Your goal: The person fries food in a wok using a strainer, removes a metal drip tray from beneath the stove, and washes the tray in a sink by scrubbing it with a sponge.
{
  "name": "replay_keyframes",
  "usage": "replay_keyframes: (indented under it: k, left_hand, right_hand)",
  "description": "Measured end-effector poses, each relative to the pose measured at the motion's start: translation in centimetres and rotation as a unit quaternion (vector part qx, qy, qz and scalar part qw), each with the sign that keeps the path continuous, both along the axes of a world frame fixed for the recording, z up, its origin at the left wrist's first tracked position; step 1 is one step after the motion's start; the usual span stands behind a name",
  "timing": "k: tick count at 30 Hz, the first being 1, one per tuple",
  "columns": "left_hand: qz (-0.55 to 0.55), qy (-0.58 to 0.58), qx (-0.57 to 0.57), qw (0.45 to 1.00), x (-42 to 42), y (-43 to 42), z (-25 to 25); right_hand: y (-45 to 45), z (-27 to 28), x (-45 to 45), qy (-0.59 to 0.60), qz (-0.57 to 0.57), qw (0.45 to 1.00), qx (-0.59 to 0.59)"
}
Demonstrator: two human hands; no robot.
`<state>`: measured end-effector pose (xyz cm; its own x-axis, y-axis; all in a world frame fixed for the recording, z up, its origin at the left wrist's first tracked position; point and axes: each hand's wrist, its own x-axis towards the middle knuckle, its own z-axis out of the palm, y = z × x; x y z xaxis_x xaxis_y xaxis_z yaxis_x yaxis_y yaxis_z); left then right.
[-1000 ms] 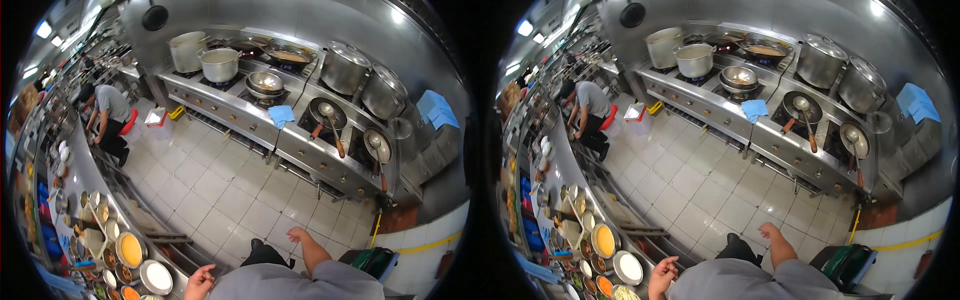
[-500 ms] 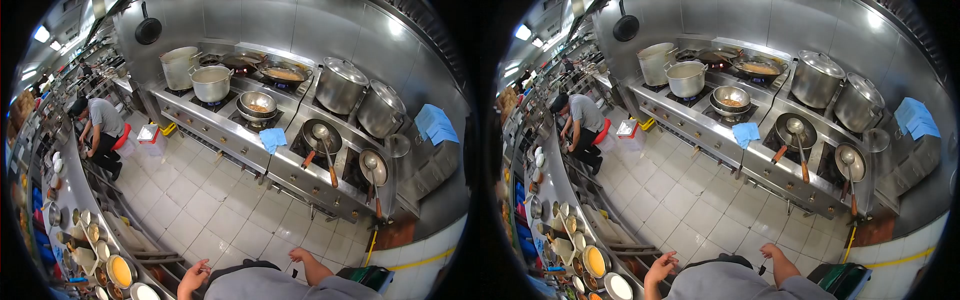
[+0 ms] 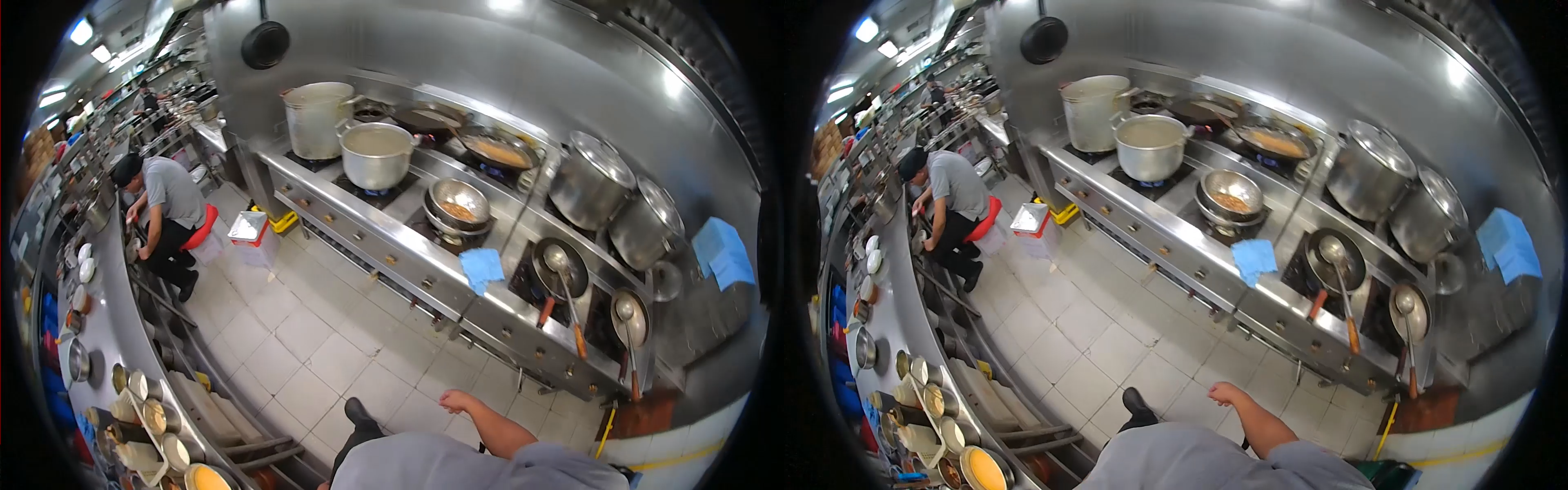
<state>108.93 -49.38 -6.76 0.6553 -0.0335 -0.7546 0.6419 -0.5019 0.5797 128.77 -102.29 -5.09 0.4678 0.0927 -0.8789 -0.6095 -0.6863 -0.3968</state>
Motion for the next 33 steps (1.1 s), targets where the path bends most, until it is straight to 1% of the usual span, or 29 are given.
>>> replay_keyframes:
  k: [2, 3, 5, 6, 7, 8, 9, 10, 11, 12, 14, 16, 18, 19, 20, 21, 22, 24, 25, 26, 27, 28, 29, 31, 32, 33]
  left_hand:
    - [-0.022, -0.005, 0.021, 1.0, 3.1, 1.6, 0.0]
    - [-0.042, -0.018, 0.031, 0.999, 4.9, 2.5, 0.0]
    - [-0.109, -0.057, 0.065, 0.99, 8.8, 4.9, -1.0]
    - [-0.164, -0.057, 0.072, 0.982, 11.5, 6.7, -4.3]
    - [-0.216, -0.052, 0.076, 0.972, 13.4, 8.2, -6.7]
    - [-0.366, -0.171, 0.197, 0.893, 15.8, 8.8, -6.1]
    - [-0.262, -0.066, 0.172, 0.947, 18.9, 9.0, -4.3]
    - [-0.111, 0.024, 0.089, 0.989, 21.8, 9.8, -3.7]
    - [-0.135, -0.184, 0.117, 0.967, 23.5, 11.8, -7.6]
    - [-0.003, -0.046, 0.123, 0.991, 27.3, 10.9, -3.6]
    - [0.085, -0.052, 0.069, 0.993, 33.0, 10.4, 0.7]
    - [0.112, -0.106, 0.036, 0.987, 37.5, 9.7, 2.6]
    - [0.13, -0.112, 0.03, 0.985, 40.7, 8.8, 3.7]
    - [0.137, -0.118, 0.021, 0.983, 41.8, 8.4, 4.1]
    - [0.149, -0.118, 0.025, 0.981, 42.4, 8.0, 4.2]
    - [0.131, -0.098, 0.023, 0.986, 42.7, 7.4, 4.2]
    - [0.111, -0.079, 0.019, 0.99, 43.0, 6.9, 3.6]
    - [0.06, 0.028, -0.007, 0.998, 42.6, 6.0, 2.5]
    - [0.024, 0.011, -0.02, 0.999, 42.0, 5.5, 2.2]
    - [-0.012, -0.004, -0.035, 0.999, 41.4, 4.9, 2.4]
    - [0.025, 0.011, -0.051, 0.998, 41.3, 4.6, 3.4]
    - [0.061, 0.026, -0.067, 0.996, 41.5, 4.5, 4.2]
    - [0.061, 0.026, -0.064, 0.996, 42.1, 4.5, 4.8]
    - [0.12, 0.063, 0.028, 0.99, 44.4, 4.6, 5.8]
    - [0.107, 0.063, 0.028, 0.992, 45.7, 4.7, 5.6]
    - [0.149, 0.059, 0.047, 0.986, 47.0, 5.2, 5.2]
  right_hand:
    - [1.2, 2.5, 2.9, -0.02, -0.054, 0.998, 0.002]
    - [1.7, 3.4, 4.5, -0.033, -0.06, 0.998, -0.001]
    - [2.5, 3.5, 8.2, -0.047, -0.088, 0.995, -0.008]
    - [2.6, 3.1, 9.8, -0.047, -0.106, 0.993, -0.014]
    - [1.8, 1.9, 11.5, -0.051, -0.143, 0.988, 0.016]
    - [1.6, 0.5, 12.7, -0.05, -0.178, 0.982, 0.045]
    - [2.6, 2.3, 13.6, -0.07, -0.21, 0.973, 0.064]
    - [3.3, 4.4, 14.8, -0.094, -0.243, 0.962, 0.086]
    - [4.1, 5.0, 16.1, -0.088, -0.26, 0.956, 0.1]
    - [4.0, 4.5, 17.0, -0.083, -0.281, 0.949, 0.113]
    - [3.9, 3.3, 18.2, -0.072, -0.287, 0.95, 0.099]
    - [3.7, 2.7, 18.8, -0.03, -0.287, 0.953, 0.09]
    - [3.2, 1.5, 20.1, 0.028, -0.262, 0.962, 0.072]
    - [3.0, 0.4, 21.1, 0.03, -0.249, 0.965, 0.074]
    - [2.7, -0.8, 22.1, 0.057, -0.252, 0.964, 0.062]
    - [2.7, -1.5, 23.5, 0.085, -0.256, 0.962, 0.051]
    - [2.7, -1.8, 25.4, 0.085, -0.248, 0.964, 0.052]
    - [3.4, -2.6, 29.1, 0.092, -0.233, 0.964, 0.083]
    - [4.0, -3.2, 31.5, 0.091, -0.234, 0.964, 0.089]
    - [4.5, -3.7, 34.1, 0.058, -0.21, 0.971, 0.093]
    - [5.0, -3.6, 36.5, 0.027, -0.187, 0.977, 0.096]
    - [5.7, -2.9, 38.8, 0.028, -0.186, 0.977, 0.099]
    - [6.7, -2.3, 41.4, 0.018, -0.158, 0.982, 0.102]
    - [8.8, -1.0, 46.4, -0.009, -0.098, 0.989, 0.111]
    - [9.9, 0.1, 48.5, -0.024, -0.069, 0.991, 0.115]
    - [11.2, 1.0, 50.6, -0.035, -0.033, 0.991, 0.122]
